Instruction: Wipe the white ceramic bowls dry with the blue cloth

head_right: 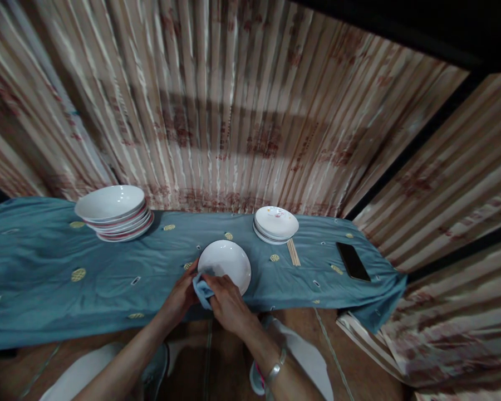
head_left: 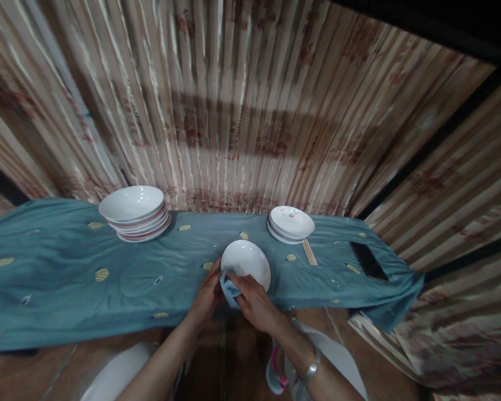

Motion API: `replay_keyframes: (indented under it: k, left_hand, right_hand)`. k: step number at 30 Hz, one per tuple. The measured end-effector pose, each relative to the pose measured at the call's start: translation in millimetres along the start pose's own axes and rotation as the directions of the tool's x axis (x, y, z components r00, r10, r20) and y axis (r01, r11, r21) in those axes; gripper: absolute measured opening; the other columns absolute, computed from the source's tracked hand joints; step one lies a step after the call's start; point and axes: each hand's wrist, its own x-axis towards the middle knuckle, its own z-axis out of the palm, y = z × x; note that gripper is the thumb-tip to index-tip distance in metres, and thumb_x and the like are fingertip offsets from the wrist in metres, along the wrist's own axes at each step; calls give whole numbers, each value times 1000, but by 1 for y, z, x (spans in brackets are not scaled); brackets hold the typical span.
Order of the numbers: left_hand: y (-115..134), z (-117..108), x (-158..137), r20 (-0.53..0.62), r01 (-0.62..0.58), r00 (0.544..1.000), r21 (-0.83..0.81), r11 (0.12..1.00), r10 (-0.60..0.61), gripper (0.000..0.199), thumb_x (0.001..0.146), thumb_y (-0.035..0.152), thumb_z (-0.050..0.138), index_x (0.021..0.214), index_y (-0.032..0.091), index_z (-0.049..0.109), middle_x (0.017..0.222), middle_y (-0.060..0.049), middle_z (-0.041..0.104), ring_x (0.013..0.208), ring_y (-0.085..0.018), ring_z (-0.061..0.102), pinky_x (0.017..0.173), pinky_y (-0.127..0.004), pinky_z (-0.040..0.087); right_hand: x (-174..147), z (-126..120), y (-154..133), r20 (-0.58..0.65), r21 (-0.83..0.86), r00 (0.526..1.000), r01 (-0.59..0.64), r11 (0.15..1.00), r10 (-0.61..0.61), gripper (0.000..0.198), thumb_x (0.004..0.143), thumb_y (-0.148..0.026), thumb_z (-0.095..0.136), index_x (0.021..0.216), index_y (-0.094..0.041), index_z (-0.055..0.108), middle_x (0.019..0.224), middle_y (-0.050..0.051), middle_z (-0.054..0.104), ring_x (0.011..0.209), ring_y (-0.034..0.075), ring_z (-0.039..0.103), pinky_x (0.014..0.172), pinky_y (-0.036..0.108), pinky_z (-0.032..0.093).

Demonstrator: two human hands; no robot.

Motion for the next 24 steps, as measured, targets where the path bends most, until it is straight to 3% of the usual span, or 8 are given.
replay_keyframes:
  k: [4,11,18,24]
  left_hand:
    - [-3,-2,3,-6,-31,999,-17,999,31,67,71,46,67,133,22,53,122,-10,66,97,-26,65,67,-33,55]
    - [0,4,0,-22,-9,1000,-19,1000,9,66,69,38,70,130,16,54,120,-13,65,97,-28,66,60,-34,58]
    - [-1,7,-2,-25,-23,999,12,1000,23,84,61,22,78,139,21,46,124,-13,62,99,-29,65,64,-36,60]
    - [-4,7,-1,-52,-39,998,53,998,41,93,56,20,78,142,23,42,119,-11,63,85,-23,66,65,-35,59]
  right_hand:
    - [17,9,1,-63,5,998,-20,1000,20,53,88,-11,39,140,-20,44,140,10,50,131,20,45,111,42,35]
    - [42,11,7,-183,29,981,-65,997,70,57,82,-5,38,136,-16,49,153,10,32,140,20,33,114,38,32]
    - [59,6,17,-212,-32,977,-39,999,31,59,76,0,36,132,-13,52,149,13,39,137,21,37,113,42,32]
    - [71,3,23,-150,-143,989,-11,990,-11,53,77,-1,39,126,-13,56,138,14,53,126,22,48,107,41,36]
